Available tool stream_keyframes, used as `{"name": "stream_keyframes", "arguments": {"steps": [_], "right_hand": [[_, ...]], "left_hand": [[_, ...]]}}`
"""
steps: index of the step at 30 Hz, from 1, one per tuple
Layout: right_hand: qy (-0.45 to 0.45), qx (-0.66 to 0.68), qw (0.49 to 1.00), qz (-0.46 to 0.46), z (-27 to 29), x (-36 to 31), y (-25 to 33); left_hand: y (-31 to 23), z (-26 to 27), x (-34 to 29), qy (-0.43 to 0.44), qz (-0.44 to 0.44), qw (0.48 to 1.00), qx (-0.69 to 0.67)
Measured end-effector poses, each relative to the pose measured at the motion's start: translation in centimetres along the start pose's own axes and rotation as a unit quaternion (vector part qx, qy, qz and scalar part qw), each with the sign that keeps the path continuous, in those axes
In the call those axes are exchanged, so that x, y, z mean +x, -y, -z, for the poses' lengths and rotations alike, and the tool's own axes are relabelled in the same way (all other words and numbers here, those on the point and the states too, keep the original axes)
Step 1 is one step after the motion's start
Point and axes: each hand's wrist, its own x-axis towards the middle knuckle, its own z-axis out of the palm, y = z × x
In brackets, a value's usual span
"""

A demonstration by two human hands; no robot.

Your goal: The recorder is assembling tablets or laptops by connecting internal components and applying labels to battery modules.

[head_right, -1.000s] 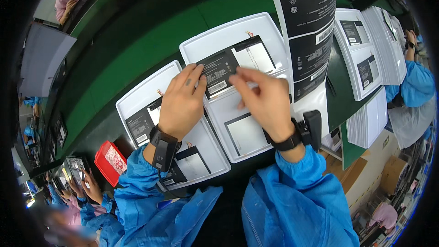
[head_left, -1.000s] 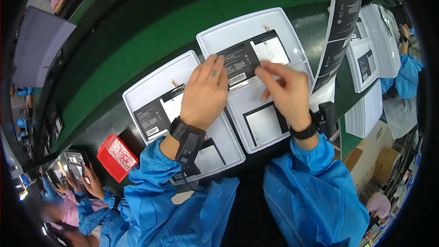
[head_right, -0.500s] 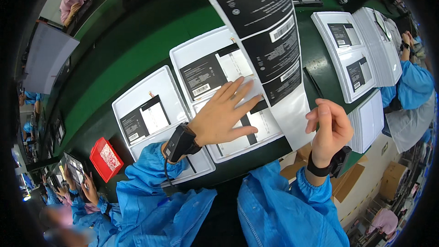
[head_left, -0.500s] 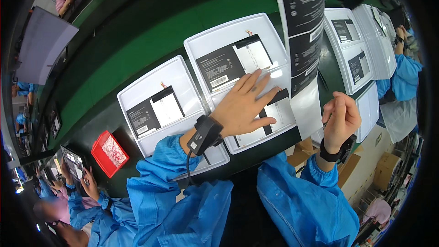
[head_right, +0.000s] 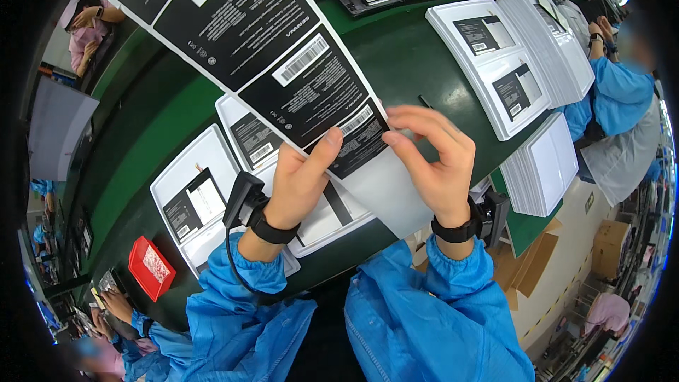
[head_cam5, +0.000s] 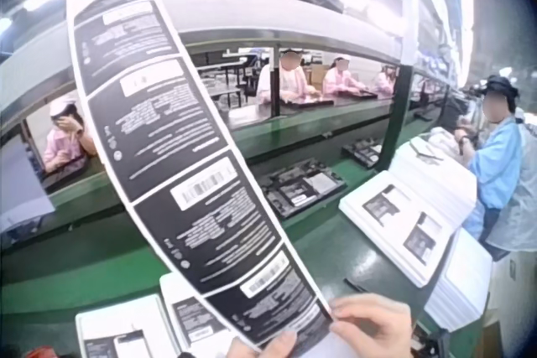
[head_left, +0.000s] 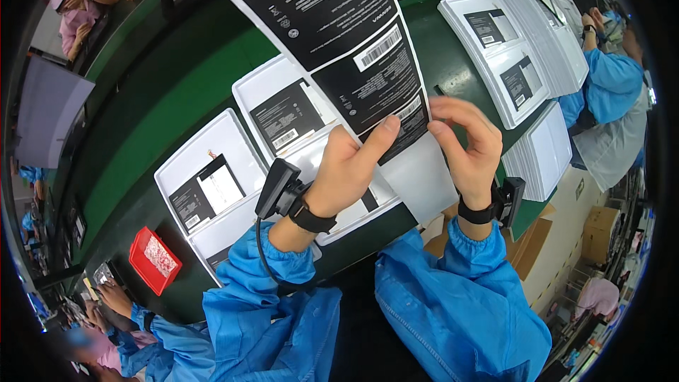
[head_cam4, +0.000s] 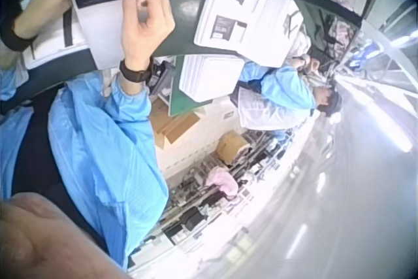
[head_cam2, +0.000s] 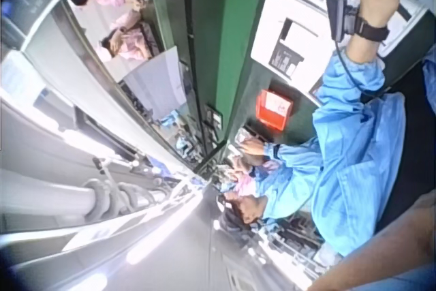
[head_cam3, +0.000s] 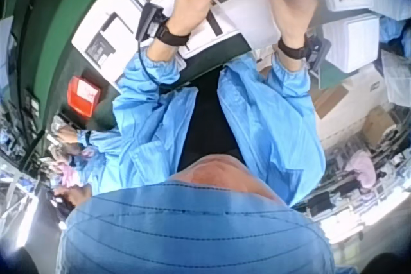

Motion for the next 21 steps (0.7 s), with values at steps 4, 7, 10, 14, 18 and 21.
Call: {"name": "stream_keyframes", "arguments": {"steps": [4,7,10,14,18,21], "right_hand": [[-0.008,0.008,0.999,0.043,0.1,2.1,1.7],[0.010,0.000,0.999,0.053,0.3,2.6,1.7],[0.019,0.002,0.999,0.029,0.4,2.4,2.2],[0.057,0.011,0.998,0.037,1.0,2.6,2.7],[0.115,0.038,0.993,0.009,2.1,3.0,4.1],[0.161,0.030,0.986,0.034,2.7,3.3,5.3]], "left_hand": [[-1.1,-0.5,-0.5,0.015,-0.025,0.998,0.048],[-1.7,-0.6,-0.5,0.008,-0.006,1.000,0.005],[-2.3,-1.2,-0.7,-0.010,-0.012,0.999,-0.029],[-1.8,-1.1,-1.3,0.002,-0.102,0.990,0.096],[-1.6,-0.9,-1.5,0.036,-0.131,0.985,0.104],[-1.7,-0.9,-1.7,0.043,-0.146,0.980,0.126]]}}
